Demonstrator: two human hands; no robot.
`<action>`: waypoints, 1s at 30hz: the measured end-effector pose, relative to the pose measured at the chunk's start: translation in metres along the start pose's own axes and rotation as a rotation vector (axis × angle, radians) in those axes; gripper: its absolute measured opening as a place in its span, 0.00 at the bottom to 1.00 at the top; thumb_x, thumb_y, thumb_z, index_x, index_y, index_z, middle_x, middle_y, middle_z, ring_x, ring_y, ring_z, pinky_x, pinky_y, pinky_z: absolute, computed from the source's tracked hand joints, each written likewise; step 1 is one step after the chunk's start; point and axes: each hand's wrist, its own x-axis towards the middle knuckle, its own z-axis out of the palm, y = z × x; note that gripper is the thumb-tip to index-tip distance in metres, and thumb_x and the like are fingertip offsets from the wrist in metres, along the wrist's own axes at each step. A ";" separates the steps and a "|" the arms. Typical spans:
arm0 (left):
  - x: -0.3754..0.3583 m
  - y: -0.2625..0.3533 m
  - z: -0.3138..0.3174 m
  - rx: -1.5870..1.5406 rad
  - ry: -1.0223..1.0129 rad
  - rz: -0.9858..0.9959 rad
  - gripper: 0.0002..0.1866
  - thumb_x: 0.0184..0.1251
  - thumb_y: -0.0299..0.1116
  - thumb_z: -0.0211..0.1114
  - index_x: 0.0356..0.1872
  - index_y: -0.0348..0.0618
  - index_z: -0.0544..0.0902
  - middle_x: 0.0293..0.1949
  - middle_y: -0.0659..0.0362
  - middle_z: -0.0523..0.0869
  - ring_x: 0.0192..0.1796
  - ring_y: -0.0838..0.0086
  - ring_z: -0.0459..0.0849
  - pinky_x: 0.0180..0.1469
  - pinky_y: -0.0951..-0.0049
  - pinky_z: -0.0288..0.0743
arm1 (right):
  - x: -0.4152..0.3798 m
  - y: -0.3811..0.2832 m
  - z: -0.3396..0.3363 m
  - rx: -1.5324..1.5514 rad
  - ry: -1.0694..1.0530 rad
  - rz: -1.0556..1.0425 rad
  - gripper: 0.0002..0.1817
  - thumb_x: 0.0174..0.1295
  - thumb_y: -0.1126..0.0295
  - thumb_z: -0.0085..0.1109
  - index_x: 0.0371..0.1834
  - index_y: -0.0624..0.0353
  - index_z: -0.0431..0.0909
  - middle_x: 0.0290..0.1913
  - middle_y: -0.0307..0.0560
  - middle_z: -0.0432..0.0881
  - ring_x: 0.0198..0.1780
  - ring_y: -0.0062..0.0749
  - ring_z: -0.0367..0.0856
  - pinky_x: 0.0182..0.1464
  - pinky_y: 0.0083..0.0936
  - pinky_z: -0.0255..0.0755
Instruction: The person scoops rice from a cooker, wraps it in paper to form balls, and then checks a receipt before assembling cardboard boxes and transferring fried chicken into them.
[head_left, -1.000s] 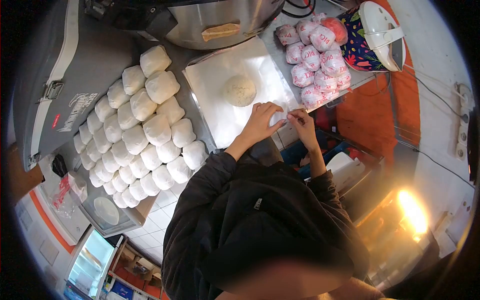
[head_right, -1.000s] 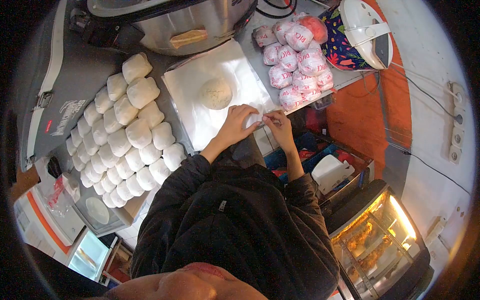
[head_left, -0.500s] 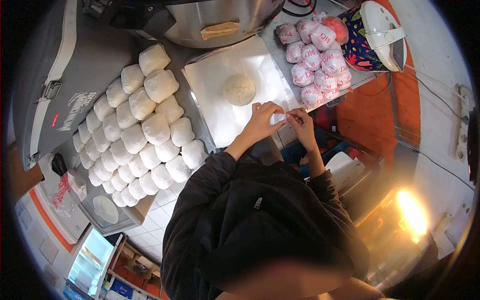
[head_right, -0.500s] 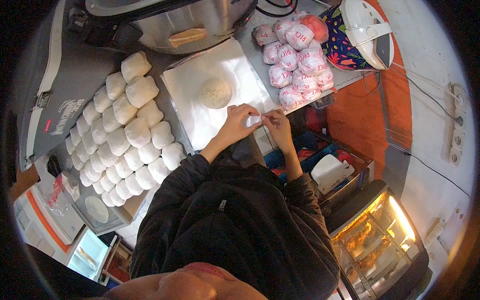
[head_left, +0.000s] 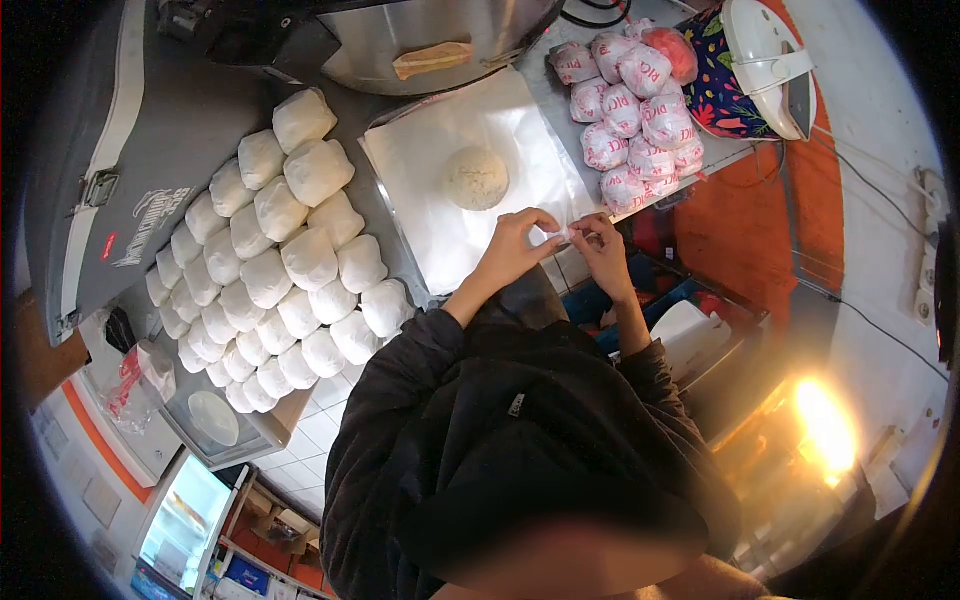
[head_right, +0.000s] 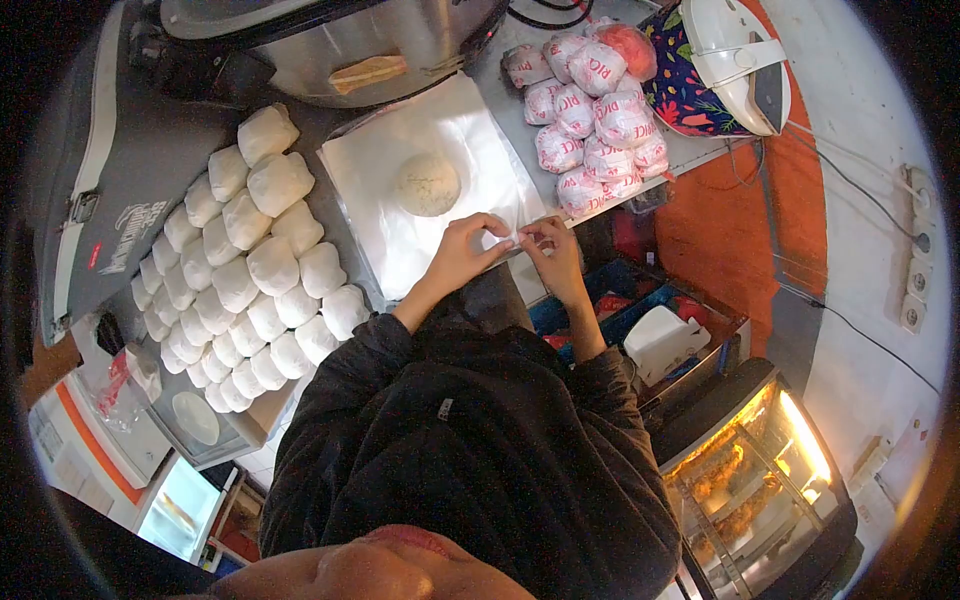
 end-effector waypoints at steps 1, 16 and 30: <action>0.000 0.000 0.000 0.000 0.000 0.000 0.12 0.53 0.31 0.74 0.35 0.38 0.82 0.36 0.56 0.87 0.40 0.65 0.86 0.47 0.71 0.76 | 0.000 0.001 0.000 0.004 0.002 -0.014 0.10 0.61 0.69 0.64 0.40 0.64 0.83 0.41 0.44 0.76 0.36 0.23 0.76 0.38 0.19 0.71; -0.005 0.003 0.008 0.197 -0.034 0.032 0.16 0.53 0.33 0.74 0.42 0.47 0.81 0.40 0.62 0.83 0.47 0.71 0.80 0.55 0.68 0.60 | 0.000 0.003 -0.001 0.069 -0.024 0.022 0.12 0.65 0.65 0.62 0.39 0.65 0.83 0.40 0.44 0.76 0.37 0.24 0.78 0.39 0.20 0.71; -0.008 0.005 0.011 0.243 0.001 0.063 0.13 0.55 0.33 0.72 0.42 0.46 0.81 0.41 0.63 0.83 0.47 0.70 0.80 0.55 0.68 0.60 | 0.002 0.008 0.000 0.025 -0.038 -0.049 0.09 0.59 0.68 0.67 0.39 0.60 0.84 0.39 0.40 0.76 0.37 0.22 0.73 0.39 0.21 0.69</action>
